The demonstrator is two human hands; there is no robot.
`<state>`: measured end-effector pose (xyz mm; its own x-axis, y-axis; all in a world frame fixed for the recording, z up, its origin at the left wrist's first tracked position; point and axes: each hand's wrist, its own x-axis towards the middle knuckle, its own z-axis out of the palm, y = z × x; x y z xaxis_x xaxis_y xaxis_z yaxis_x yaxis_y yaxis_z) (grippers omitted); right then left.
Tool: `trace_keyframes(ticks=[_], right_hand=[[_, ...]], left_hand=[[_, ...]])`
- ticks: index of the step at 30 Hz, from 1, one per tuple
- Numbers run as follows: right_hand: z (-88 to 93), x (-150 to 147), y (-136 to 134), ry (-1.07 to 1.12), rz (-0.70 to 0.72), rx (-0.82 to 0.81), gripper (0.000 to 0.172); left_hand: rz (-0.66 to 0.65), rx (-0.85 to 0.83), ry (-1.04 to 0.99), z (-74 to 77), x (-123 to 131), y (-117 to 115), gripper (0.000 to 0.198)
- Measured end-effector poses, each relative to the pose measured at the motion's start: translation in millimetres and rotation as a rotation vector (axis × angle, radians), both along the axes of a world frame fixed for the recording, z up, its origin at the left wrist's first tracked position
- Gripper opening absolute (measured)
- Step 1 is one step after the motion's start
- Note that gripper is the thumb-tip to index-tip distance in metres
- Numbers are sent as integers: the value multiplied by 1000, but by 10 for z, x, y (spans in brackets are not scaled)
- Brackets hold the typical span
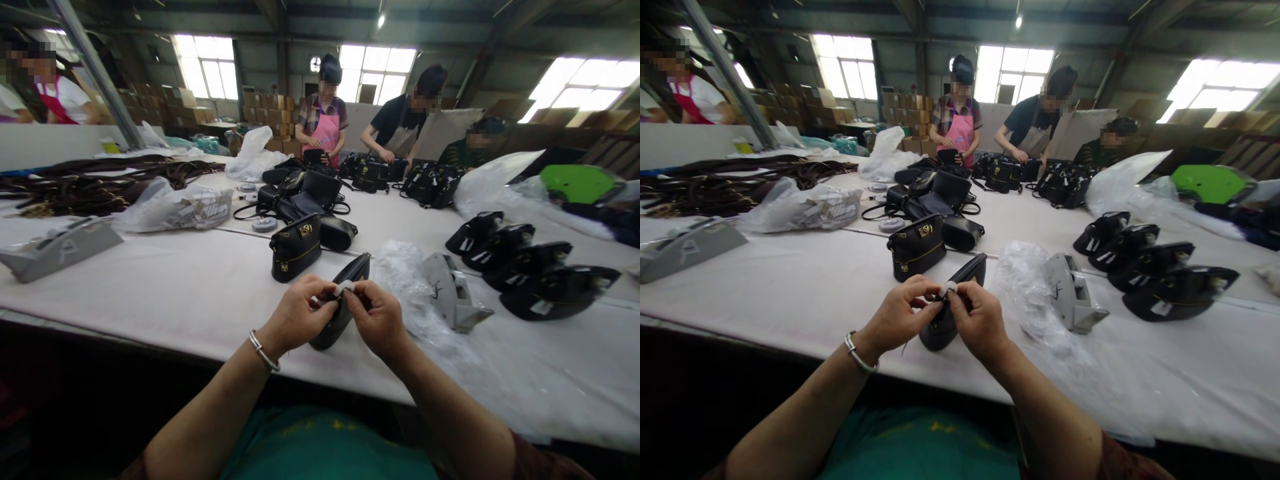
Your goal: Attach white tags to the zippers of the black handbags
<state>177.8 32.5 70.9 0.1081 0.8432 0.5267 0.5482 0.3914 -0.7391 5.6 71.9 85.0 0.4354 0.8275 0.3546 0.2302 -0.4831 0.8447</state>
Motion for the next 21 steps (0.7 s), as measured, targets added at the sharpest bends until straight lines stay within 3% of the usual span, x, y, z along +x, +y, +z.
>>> trace_keyframes(ticks=[6, 14, 21], right_hand=[[10, -24, -29, -72, -50, 24, 14], [16, 20, 49, 172, 28, -131, 18], [-3, -12, 61, 334, 126, -163, 16]], left_hand=[[109, 204, 25, -21, 61, -32, 12], [136, 1, -31, 24, 138, 114, 16], [159, 64, 14, 83, 133, 72, 18]])
